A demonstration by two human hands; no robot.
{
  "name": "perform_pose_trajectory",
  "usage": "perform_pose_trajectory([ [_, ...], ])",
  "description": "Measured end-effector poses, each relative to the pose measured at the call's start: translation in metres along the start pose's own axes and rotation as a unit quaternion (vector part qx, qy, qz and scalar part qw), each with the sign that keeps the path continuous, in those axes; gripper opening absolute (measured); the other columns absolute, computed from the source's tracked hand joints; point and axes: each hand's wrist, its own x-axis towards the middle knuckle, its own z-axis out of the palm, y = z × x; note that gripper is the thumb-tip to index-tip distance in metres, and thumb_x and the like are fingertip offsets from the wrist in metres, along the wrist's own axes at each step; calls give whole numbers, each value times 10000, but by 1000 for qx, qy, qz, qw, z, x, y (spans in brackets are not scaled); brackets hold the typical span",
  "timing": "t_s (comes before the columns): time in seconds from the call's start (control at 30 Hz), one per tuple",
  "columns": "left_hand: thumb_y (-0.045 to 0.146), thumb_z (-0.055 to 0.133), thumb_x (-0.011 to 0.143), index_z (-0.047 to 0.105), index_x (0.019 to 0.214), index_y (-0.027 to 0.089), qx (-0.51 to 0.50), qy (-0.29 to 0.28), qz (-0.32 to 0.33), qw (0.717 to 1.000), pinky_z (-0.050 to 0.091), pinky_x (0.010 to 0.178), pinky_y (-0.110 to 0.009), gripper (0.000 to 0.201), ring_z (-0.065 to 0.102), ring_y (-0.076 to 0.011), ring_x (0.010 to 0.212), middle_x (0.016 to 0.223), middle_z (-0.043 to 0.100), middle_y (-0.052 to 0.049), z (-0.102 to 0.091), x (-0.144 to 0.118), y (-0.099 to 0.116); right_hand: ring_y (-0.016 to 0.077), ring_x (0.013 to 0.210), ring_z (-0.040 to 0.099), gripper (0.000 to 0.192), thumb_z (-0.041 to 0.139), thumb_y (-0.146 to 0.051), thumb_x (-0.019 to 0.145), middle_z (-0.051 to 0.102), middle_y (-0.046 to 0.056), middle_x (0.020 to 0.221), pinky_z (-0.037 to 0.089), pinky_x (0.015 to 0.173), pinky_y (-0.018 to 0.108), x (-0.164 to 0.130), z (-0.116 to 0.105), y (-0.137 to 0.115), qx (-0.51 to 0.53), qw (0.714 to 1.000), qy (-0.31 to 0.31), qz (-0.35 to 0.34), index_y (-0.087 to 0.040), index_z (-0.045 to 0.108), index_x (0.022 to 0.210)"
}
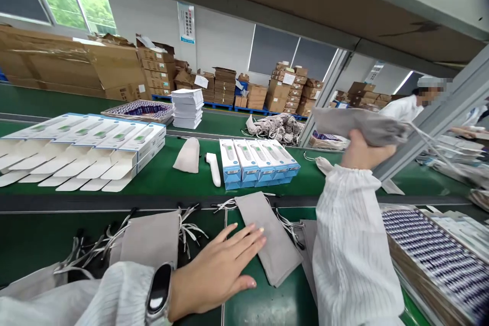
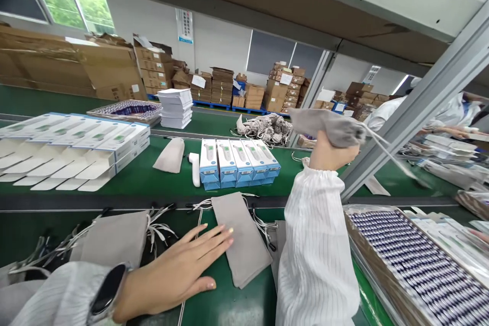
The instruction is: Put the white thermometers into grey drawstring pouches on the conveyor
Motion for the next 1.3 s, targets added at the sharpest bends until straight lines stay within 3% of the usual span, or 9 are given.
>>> perform_pose_trajectory([
  [0.13,449,377,837,547,978,204,16,-17,-32,999,273,939,-424,330,531,-215,951,1015,606,-44,12,-4,9,224,794,607,337,548,-440,668,606,144,828,477,609,323,16,6,49,-128,980,89,126,-136,559,814],
  [0.23,338,403,841,531,658,186,-6,-39,-34,999,369,805,-328,270,519,-119,617,646,575,22,3,-5,15,296,897,573,423,574,-406,639,576,208,936,458,684,409,25,23,75,-191,952,139,197,-107,529,934],
  [0.43,205,274,887,525,947,194,-33,132,-168,976,358,822,-319,258,457,-175,942,988,538,-44,-1,4,-10,319,865,571,304,576,-220,613,575,239,902,434,671,433,28,42,108,-233,928,137,255,-94,570,889],
  [0.57,309,270,894,460,1116,208,-47,102,-233,966,367,832,-354,309,433,-201,996,1057,505,-54,13,5,-27,307,846,554,342,509,-263,677,559,231,919,403,655,429,29,30,75,-247,929,182,208,-107,547,979],
  [0.67,330,310,878,495,1082,210,-62,70,-257,962,378,810,-364,301,445,-209,958,983,503,-52,19,3,-31,250,797,548,379,403,-277,757,578,139,870,387,686,400,7,43,12,-230,937,261,18,-158,463,1112],
  [0.8,267,457,801,519,979,185,-122,82,-277,950,383,799,-350,206,448,-209,939,957,493,-51,18,4,-33,158,719,532,272,325,-236,813,580,55,792,399,692,279,-61,116,-61,-116,929,46,-347,-193,520,999],
  [0.87,191,492,755,515,897,180,-120,117,-282,945,380,785,-345,144,449,-207,909,925,504,-43,15,6,-33,193,830,510,235,379,-231,797,574,67,821,395,704,282,-87,162,-71,-168,892,-73,-412,-207,538,969],
  [1.03,148,483,729,470,695,198,-81,158,-279,944,367,667,-296,61,458,-188,777,725,521,3,9,7,-31,252,937,467,329,274,-88,818,507,200,1039,379,743,390,-80,233,-39,-294,927,-44,-228,-149,517,1032],
  [1.3,308,441,809,522,791,203,-176,151,-269,935,339,615,-240,134,505,-135,681,762,570,28,-6,6,-34,266,842,552,590,433,-97,755,559,160,933,406,696,388,-50,216,-22,-175,973,-109,-102,-187,244,1306],
])
